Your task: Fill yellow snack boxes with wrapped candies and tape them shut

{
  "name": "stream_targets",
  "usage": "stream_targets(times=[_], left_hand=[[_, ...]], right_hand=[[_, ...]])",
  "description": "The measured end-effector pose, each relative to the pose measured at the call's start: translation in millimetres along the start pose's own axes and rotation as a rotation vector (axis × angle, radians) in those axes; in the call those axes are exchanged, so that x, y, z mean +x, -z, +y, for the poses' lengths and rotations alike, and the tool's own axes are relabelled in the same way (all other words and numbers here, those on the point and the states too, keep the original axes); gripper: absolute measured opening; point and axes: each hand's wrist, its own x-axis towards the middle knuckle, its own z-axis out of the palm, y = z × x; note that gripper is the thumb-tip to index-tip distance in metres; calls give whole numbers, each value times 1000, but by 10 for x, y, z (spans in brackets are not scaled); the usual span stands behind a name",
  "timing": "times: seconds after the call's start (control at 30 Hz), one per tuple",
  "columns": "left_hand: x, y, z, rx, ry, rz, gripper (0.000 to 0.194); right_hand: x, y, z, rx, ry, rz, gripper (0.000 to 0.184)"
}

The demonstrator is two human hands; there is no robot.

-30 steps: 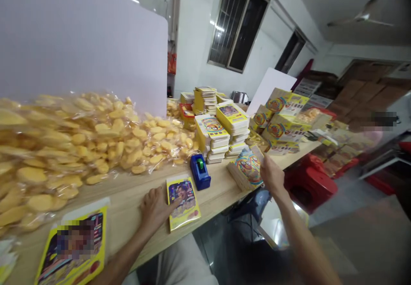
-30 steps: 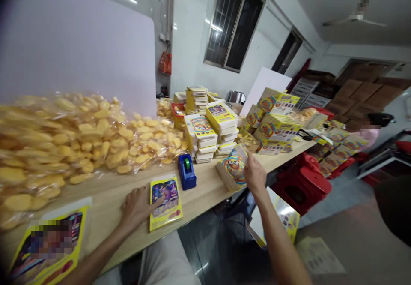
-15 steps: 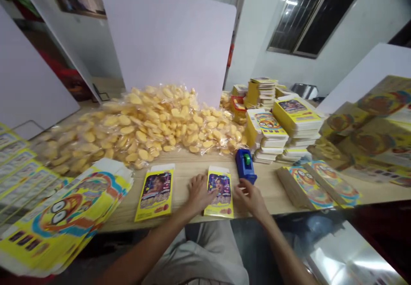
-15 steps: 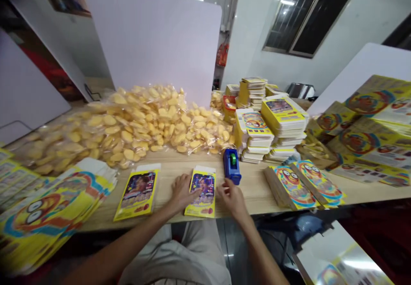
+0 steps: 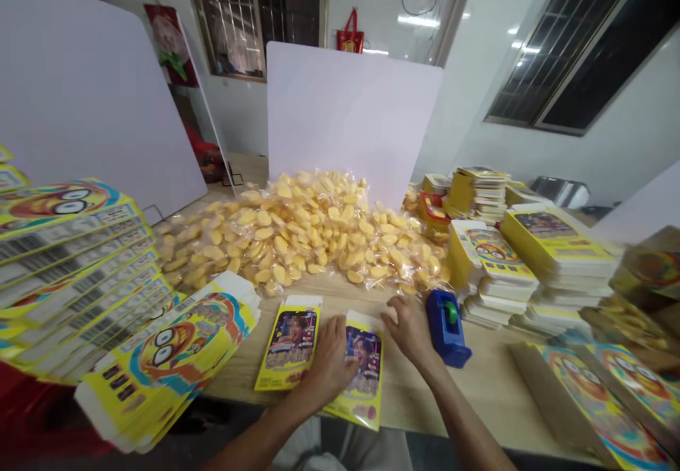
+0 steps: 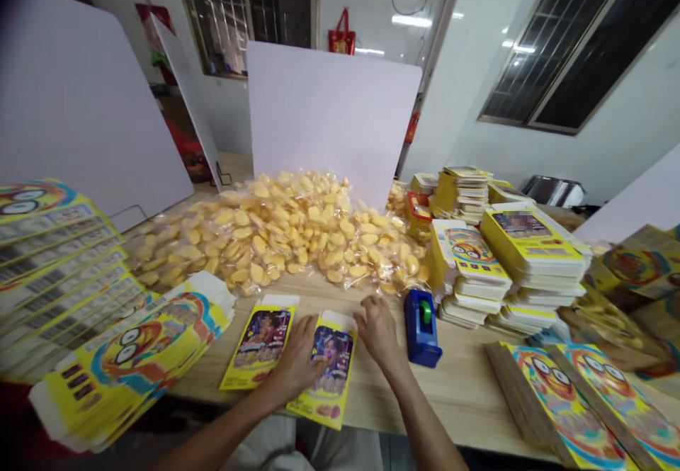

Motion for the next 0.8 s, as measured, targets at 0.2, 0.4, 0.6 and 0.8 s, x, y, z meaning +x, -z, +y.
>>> stream_targets(times=[0.2,0.4,0.6,0.8], left_hand=[[843,259,12,93,-163,168,38],[1974,452,-19,122,-292,232,56],[2406,491,-67,-158,-325,144,15],[2133,418,51,-457,-77,318,27]], right_hand=[[820,-286,104,-251,240,40,51],[1064,-395,228,-283,248,-45,28],[1028,-302,426,275,294,-17,24],[1006,-188,175,1121,-277,304,23]])
